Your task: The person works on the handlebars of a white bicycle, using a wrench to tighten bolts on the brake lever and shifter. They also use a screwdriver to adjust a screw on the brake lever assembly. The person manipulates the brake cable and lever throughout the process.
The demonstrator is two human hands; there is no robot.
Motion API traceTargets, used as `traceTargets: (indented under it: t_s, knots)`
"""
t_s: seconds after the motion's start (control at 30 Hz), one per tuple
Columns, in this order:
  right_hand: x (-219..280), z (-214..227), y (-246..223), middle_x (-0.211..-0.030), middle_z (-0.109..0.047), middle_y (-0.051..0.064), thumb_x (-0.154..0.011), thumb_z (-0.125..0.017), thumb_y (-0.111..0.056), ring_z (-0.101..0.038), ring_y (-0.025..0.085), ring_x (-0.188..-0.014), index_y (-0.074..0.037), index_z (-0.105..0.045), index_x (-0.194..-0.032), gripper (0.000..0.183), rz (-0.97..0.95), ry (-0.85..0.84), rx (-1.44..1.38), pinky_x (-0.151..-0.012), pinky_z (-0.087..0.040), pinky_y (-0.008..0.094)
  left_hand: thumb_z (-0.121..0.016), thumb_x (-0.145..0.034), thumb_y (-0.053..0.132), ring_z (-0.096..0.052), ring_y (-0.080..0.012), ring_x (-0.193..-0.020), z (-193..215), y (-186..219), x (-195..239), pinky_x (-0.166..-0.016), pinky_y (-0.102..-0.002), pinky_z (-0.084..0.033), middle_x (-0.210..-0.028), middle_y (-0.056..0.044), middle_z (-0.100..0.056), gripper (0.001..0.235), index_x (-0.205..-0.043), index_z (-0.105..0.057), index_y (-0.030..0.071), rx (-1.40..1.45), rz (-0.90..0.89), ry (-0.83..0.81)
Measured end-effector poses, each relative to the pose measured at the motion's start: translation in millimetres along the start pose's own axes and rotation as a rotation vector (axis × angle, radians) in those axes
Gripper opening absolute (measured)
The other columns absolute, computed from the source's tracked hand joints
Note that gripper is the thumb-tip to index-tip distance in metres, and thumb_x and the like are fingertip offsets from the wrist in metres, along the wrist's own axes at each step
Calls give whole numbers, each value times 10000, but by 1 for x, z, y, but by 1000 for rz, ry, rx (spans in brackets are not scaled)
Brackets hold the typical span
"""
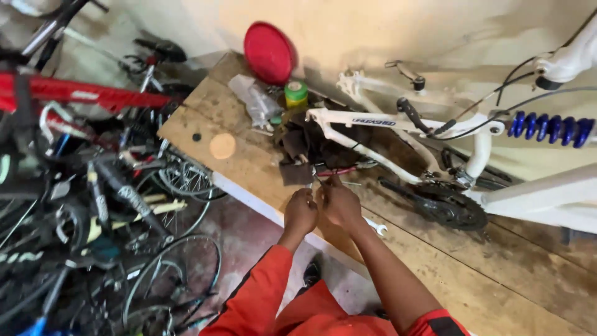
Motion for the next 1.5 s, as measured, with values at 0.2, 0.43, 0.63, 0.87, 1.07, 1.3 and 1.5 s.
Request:
traceTargets:
  t_s: [0.2,0.43,0.63,0.87,1.07,1.3,1.5]
  knots:
    - [-5,-11,52,-1089,-620,142,-866,-575,-211,-673,478,-919,-124,-716,-1023,228,-107,175,-87,-792,-564,568,-501,-879,139,-640,-417,-1092,-10,44,1,-950,-527,-516,-1087,-208,-669,355,-1203,-608,40,168,-94,-63]
    - [88,62,78,-930,-665,117,-844,-610,-169,-699,400,-899,-136,-642,-1040,201,-297,356,-237,-761,-563,511,-550,-924,242,-680,-360,-1041,-33,128,38,-868,-481,-554,-1049,-147,-723,261,-1122,-680,132,209,-175,-327]
    - [167,74,155,-648,-654,124,-856,-561,-193,-673,343,-636,-137,-644,-1010,184,-376,505,-448,-630,-525,460,-548,-948,159,-691,-357,-963,-98,189,79,-835,-479,-547,-971,-151,-723,236,-1133,-689,118,271,-336,-478]
    - [259,94,230,-636,-643,173,-862,-564,-135,-639,329,-600,-96,-639,-982,147,-408,580,-529,-602,-498,433,-533,-971,180,-684,-371,-920,-188,235,146,-809,-493,-544,-944,-173,-710,222,-1102,-694,101,242,-420,-548]
    - [339,125,285,-696,-663,168,-876,-590,-90,-639,261,-664,-64,-690,-1001,162,-485,615,-654,-648,-509,401,-526,-985,150,-688,-333,-896,-243,293,210,-791,-457,-544,-946,-179,-707,219,-1116,-685,77,315,-444,-633]
    - [390,152,350,-729,-634,119,-878,-649,-95,-587,198,-683,-47,-697,-1040,176,-490,779,-757,-663,-498,363,-541,-983,109,-669,-376,-916,-244,362,253,-793,-480,-549,-962,-236,-671,217,-1138,-656,10,332,-626,-679]
    - [415,194,375,-671,-562,-5,-868,-681,-186,-487,96,-625,-105,-684,-912,92,-471,1001,-693,-581,-375,256,-578,-945,219,-637,-149,-792,-141,496,310,-614,-279,-473,-902,-47,-713,187,-959,-710,86,530,-1053,-603]
Point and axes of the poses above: each hand's wrist, its own x-axis away from the middle knuckle, its own z-axis out of the back of the hand, y = z × x, the point moved 9 cm from there along -x, towards the middle knuckle
